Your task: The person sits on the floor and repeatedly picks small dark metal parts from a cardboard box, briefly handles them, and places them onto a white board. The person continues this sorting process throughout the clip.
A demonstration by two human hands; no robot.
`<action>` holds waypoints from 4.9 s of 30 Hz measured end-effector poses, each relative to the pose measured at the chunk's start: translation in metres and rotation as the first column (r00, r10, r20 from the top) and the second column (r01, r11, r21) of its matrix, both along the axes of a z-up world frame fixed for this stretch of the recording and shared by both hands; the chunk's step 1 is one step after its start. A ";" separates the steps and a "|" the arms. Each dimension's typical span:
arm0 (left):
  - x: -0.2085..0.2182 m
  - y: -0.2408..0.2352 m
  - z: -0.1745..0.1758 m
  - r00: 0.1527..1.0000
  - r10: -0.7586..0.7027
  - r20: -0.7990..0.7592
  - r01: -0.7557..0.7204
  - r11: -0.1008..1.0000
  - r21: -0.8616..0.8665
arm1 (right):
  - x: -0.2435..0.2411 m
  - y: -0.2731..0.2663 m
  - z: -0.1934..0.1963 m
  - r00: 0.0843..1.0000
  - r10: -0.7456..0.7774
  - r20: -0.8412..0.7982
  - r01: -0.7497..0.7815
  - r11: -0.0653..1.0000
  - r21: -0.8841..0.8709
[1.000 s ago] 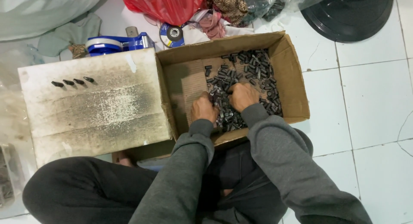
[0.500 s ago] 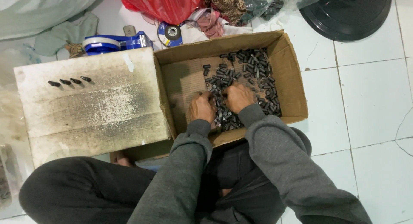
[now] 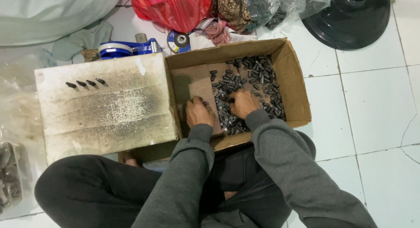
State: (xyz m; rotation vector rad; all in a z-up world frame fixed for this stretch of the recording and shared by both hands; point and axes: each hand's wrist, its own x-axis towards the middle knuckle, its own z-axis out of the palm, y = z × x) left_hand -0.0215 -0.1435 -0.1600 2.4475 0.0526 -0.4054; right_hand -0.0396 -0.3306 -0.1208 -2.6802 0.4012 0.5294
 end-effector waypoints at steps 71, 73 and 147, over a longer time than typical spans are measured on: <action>-0.028 0.161 0.167 0.955 0.268 0.125 -0.019 0.478 -0.878 | -0.021 0.173 0.124 0.788 -0.300 0.538 -0.218 0.682 0.699; -0.027 0.166 0.163 0.956 0.263 0.133 -0.016 0.497 -0.868 | -0.015 0.173 0.128 0.830 -0.248 0.500 -0.225 0.672 0.706; 0.028 0.057 0.104 0.980 -0.139 0.141 0.190 0.862 -0.470 | 0.006 -0.024 0.028 0.892 -0.102 0.440 -0.057 0.941 0.334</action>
